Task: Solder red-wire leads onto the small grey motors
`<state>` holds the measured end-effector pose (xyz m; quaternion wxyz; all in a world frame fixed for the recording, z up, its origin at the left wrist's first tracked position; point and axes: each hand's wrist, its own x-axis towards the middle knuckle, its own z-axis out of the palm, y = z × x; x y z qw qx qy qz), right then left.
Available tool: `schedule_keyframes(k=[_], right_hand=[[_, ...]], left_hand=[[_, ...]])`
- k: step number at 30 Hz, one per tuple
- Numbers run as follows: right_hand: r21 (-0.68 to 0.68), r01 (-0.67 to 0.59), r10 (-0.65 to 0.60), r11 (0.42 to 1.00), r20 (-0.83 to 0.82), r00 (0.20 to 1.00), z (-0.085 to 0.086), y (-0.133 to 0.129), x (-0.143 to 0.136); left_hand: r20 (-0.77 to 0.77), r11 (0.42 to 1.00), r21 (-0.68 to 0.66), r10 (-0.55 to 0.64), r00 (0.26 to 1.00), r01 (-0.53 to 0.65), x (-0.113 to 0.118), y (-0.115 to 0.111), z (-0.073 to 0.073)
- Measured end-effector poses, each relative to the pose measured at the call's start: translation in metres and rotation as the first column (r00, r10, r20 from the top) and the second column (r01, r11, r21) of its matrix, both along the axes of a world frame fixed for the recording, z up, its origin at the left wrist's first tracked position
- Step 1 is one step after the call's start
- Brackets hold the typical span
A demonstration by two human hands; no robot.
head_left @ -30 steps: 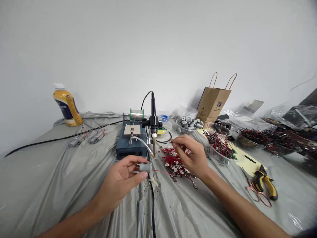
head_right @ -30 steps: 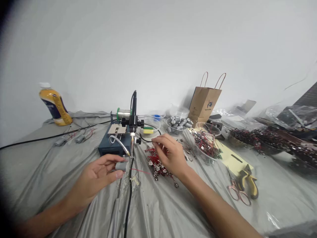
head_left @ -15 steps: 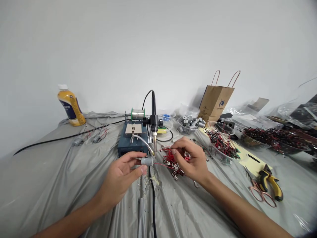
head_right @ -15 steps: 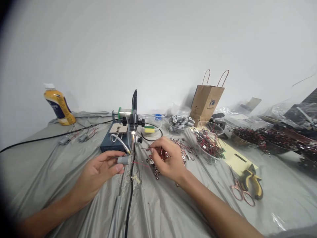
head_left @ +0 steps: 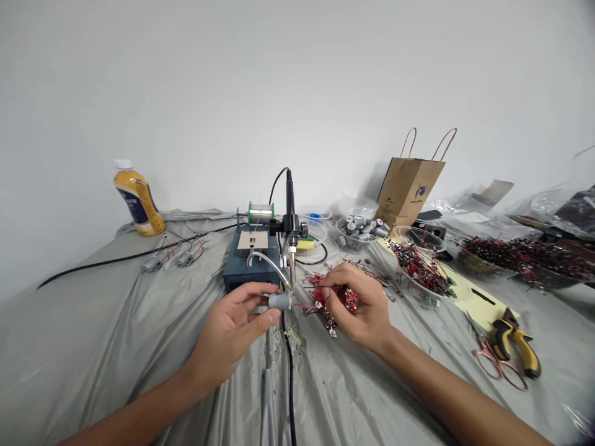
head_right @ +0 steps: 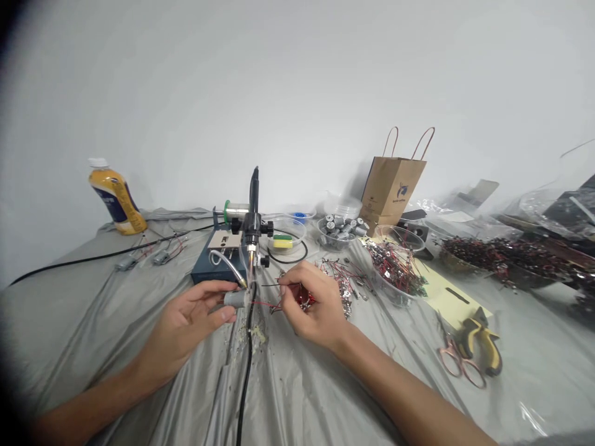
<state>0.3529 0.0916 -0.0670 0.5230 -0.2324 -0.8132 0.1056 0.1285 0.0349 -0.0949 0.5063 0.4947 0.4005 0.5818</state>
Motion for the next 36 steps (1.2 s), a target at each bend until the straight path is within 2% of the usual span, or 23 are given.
schedule_keyframes(k=[11,36], right_hand=[[0.012,-0.059,0.059,0.998,0.0,0.998,-0.0011,-0.0041,-0.0029],[0.035,-0.083,0.084,0.996,-0.011,0.996,-0.0028,-0.0055,-0.0046]], left_hand=[[0.004,1.0,0.02,0.016,1.0,-0.016,0.0019,0.0,0.0006],[-0.001,0.997,0.071,0.013,1.0,-0.013,0.0021,-0.0007,0.0007]])
